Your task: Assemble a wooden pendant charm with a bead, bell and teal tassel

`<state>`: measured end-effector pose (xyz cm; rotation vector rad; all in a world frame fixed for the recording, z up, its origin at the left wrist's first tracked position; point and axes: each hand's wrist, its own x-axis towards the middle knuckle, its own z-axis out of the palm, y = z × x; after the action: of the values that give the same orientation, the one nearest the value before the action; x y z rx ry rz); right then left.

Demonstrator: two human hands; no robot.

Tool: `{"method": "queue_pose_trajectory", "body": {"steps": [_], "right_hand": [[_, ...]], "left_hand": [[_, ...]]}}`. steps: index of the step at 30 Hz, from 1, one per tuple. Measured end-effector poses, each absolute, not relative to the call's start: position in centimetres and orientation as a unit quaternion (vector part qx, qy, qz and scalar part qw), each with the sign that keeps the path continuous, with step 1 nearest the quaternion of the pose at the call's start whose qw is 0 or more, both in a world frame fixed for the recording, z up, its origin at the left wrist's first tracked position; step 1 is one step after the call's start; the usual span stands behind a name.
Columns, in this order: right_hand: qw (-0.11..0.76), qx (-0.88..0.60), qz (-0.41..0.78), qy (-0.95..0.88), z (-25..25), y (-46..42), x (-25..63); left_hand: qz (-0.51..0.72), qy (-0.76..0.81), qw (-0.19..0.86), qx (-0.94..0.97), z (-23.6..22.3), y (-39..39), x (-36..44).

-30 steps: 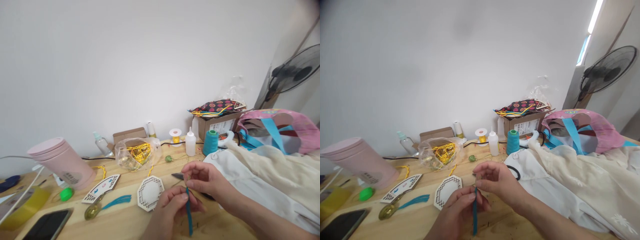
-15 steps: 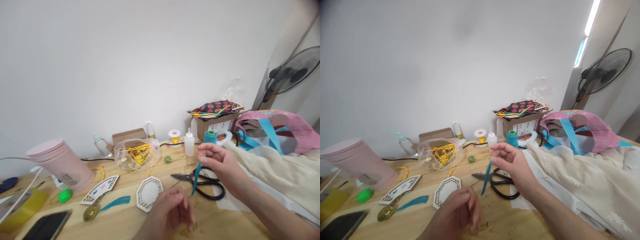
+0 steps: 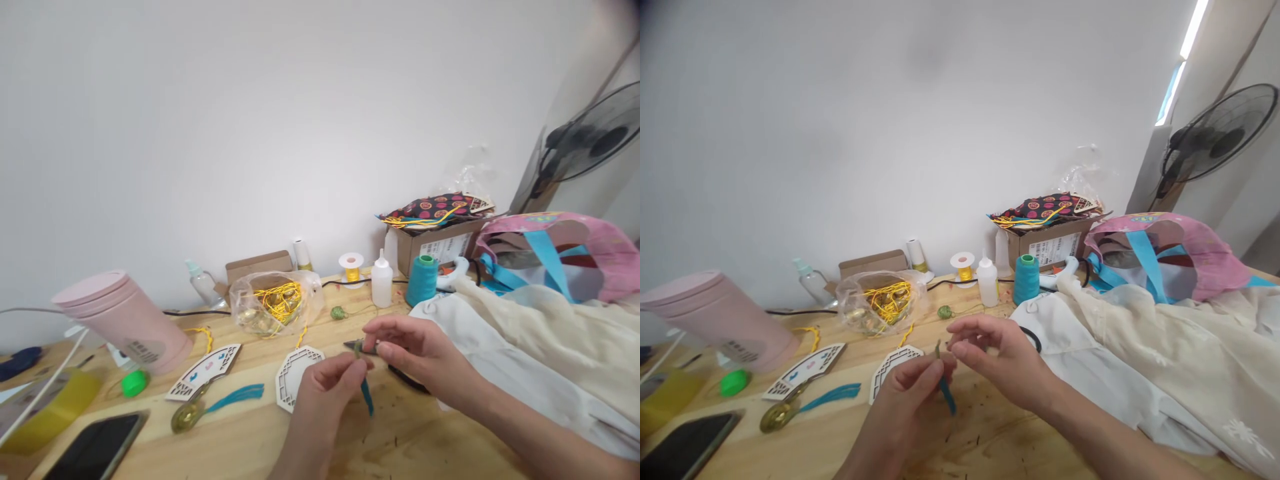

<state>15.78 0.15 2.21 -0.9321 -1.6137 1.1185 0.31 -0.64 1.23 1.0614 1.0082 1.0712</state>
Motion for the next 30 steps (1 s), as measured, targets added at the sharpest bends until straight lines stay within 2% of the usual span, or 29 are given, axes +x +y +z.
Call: {"method": "queue_pose_trajectory", "body": {"steps": [4,13,21,30], "right_hand": [[0.412,-0.383,0.451,-0.692,2.1,-0.1,15.0],[0.424,-0.450,0.409,-0.671,1.5,-0.1,14.6],[0.419,-0.403,0.615,-0.533,1.4,0.0,14.6],[0.325,-0.340,0.695,-0.544,1.5,0.1,15.5]], "left_hand": [[0.482,0.394,0.650,0.435,1.2,-0.4,0.2],[0.505,0.412,0.654,0.384,0.9,-0.3,0.1],[0.533,0.428,0.638,0.355,1.6,0.0,0.0],[0.546,0.367,0.685,0.312,1.6,0.0,-0.7]]}}
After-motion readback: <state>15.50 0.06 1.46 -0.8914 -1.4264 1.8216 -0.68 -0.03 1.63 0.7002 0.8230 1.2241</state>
